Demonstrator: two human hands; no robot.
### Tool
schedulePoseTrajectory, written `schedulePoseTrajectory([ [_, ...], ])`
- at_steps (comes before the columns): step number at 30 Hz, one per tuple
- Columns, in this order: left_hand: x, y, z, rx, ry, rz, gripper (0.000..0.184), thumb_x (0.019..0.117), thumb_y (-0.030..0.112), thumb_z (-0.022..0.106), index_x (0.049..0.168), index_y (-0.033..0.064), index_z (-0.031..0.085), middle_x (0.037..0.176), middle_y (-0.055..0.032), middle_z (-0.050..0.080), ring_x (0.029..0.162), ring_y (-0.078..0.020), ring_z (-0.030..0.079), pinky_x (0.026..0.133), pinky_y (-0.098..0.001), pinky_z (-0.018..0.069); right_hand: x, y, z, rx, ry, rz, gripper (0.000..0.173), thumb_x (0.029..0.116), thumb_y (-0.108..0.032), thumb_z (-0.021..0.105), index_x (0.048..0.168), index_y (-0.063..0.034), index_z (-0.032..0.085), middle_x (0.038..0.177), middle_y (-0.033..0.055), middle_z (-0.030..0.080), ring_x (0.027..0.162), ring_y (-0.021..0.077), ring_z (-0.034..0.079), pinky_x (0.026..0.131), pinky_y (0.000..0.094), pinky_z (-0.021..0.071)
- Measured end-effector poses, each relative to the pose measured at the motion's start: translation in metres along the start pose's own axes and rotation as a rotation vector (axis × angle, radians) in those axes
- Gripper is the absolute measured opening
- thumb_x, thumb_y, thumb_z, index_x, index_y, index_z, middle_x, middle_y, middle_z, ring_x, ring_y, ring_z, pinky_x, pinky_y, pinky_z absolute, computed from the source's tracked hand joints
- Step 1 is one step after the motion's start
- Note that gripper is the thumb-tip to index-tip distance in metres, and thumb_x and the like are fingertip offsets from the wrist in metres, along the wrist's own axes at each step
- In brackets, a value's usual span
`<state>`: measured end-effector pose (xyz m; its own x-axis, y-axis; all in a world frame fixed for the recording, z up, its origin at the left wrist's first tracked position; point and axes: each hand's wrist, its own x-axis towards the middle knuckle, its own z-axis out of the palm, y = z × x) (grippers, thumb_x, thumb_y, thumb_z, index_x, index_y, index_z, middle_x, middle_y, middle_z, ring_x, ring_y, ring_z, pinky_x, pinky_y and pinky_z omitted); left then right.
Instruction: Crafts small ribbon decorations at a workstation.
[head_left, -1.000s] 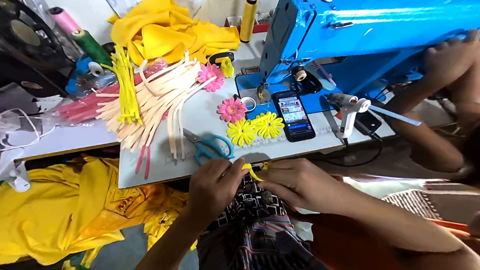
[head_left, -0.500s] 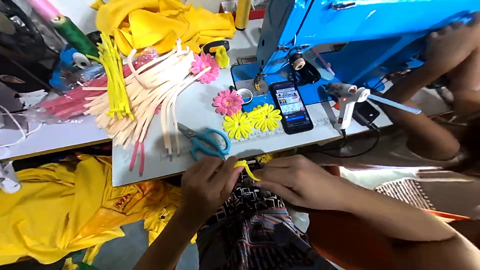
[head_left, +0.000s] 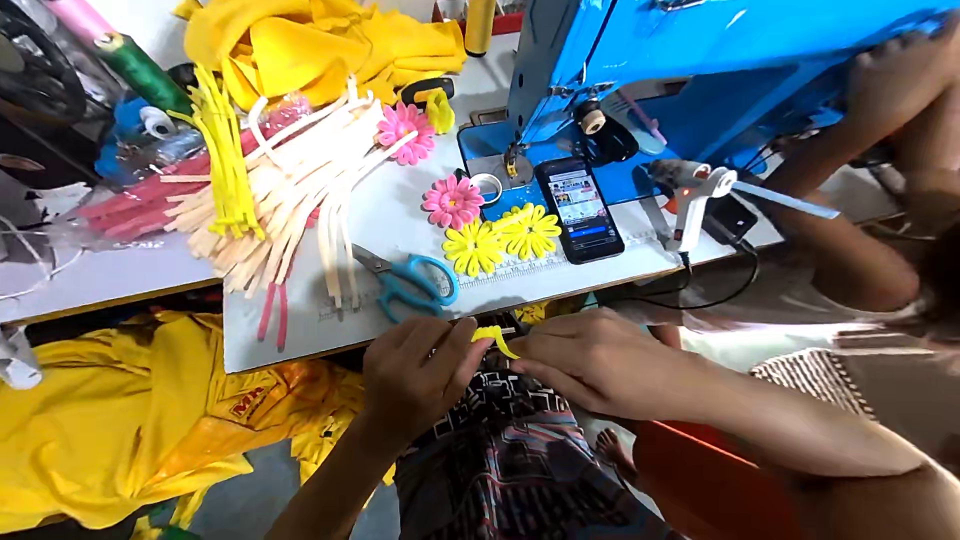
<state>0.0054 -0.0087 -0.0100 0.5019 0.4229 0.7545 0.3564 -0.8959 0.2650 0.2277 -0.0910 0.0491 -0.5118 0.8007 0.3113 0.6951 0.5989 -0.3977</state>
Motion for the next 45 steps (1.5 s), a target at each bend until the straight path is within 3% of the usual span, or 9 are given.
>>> schedulePoseTrajectory([
  [9,0.002,0.003,-0.002,-0.033,-0.01,0.071,0.026,0.1004,0.026,0.063,0.095,0.0051,0.076,0.073,-0.0084,0.066,0.065,-0.0195,0.061,0.059,-0.0294,0.0482,0.016,0.019,-0.022,0.138,0.106,-0.038,0.026,0.1011,-0.02,0.058,0.09,-0.0064,0.077,0.073,-0.0019,0.065,0.063,0.0014,0.056,0.057,0.0175,0.0452],
  [16,-0.002,0.002,0.002,-0.146,0.01,-0.097,0.026,0.0996,0.026,0.065,0.092,0.0049,0.076,0.075,-0.0076,0.067,0.072,-0.0132,0.063,0.066,-0.0223,0.0501,0.01,0.034,0.008,0.546,0.006,0.213,0.025,0.105,-0.019,0.056,0.093,-0.0031,0.071,0.068,-0.0067,0.058,0.059,-0.0077,0.047,0.054,0.0098,0.0388],
  [20,0.0,0.006,0.01,-0.006,-0.004,-0.126,0.026,0.0977,0.026,0.065,0.091,0.0047,0.078,0.072,-0.0081,0.065,0.068,-0.0173,0.062,0.061,-0.0264,0.0494,0.0,0.017,0.017,0.36,-0.014,0.261,0.032,0.1082,-0.024,0.048,0.09,-0.0043,0.065,0.066,-0.0022,0.051,0.058,0.0013,0.045,0.053,0.0169,0.0384],
  [24,0.005,0.013,0.013,0.124,-0.047,-0.03,0.026,0.0976,0.027,0.064,0.09,0.0059,0.078,0.069,-0.0078,0.064,0.062,-0.0213,0.061,0.054,-0.0309,0.0465,-0.002,0.0,0.0,-0.064,-0.006,0.209,0.03,0.102,-0.023,0.047,0.083,-0.0083,0.066,0.061,0.0014,0.054,0.053,0.0143,0.056,0.047,0.0312,0.0429],
  [29,0.007,0.01,0.007,-0.09,-0.103,0.024,0.028,0.0993,0.027,0.061,0.087,0.0063,0.076,0.069,-0.007,0.065,0.064,-0.0172,0.062,0.057,-0.0275,0.048,0.014,0.014,-0.034,0.066,-0.072,0.085,0.024,0.0974,-0.021,0.053,0.079,-0.0115,0.066,0.058,-0.0057,0.05,0.05,0.004,0.048,0.045,0.0236,0.0373],
  [33,0.006,0.007,0.001,-0.578,-0.092,-0.229,0.028,0.102,0.024,0.062,0.093,0.0007,0.074,0.074,-0.0011,0.062,0.068,0.0024,0.055,0.063,-0.011,0.0455,0.024,0.043,-0.026,0.766,-0.116,0.151,0.021,0.1024,-0.011,0.054,0.088,-0.004,0.067,0.064,-0.01,0.054,0.056,-0.0085,0.046,0.051,0.0085,0.037],
  [37,0.01,0.019,0.015,-0.76,0.049,-0.564,0.019,0.0995,0.014,0.063,0.093,-0.0004,0.075,0.081,0.0062,0.068,0.072,0.0076,0.059,0.065,-0.011,0.05,0.018,0.031,0.013,1.153,0.062,0.412,0.024,0.1062,-0.018,0.047,0.09,-0.0147,0.065,0.067,-0.0135,0.056,0.058,-0.007,0.05,0.055,0.0105,0.041],
  [41,0.017,0.031,0.037,-0.999,0.154,-0.87,0.018,0.1015,0.008,0.057,0.095,0.0036,0.074,0.079,0.008,0.068,0.072,0.0019,0.062,0.069,-0.0165,0.0528,0.0,0.005,0.052,0.814,0.43,0.484,0.02,0.1056,-0.019,0.054,0.108,-0.004,0.067,0.078,-0.0101,0.061,0.067,-0.0074,0.053,0.061,0.0109,0.0451],
  [45,0.03,0.039,0.045,-1.228,0.151,-1.141,0.026,0.1056,0.011,0.049,0.102,0.0028,0.074,0.1,-0.0004,0.073,0.096,-0.0058,0.067,0.088,-0.024,0.0541,-0.006,-0.003,0.084,0.518,0.512,0.522,0.029,0.1024,-0.023,0.06,0.115,0.0019,0.068,0.088,0.0012,0.066,0.073,-0.0025,0.057,0.067,0.013,0.0495],
])
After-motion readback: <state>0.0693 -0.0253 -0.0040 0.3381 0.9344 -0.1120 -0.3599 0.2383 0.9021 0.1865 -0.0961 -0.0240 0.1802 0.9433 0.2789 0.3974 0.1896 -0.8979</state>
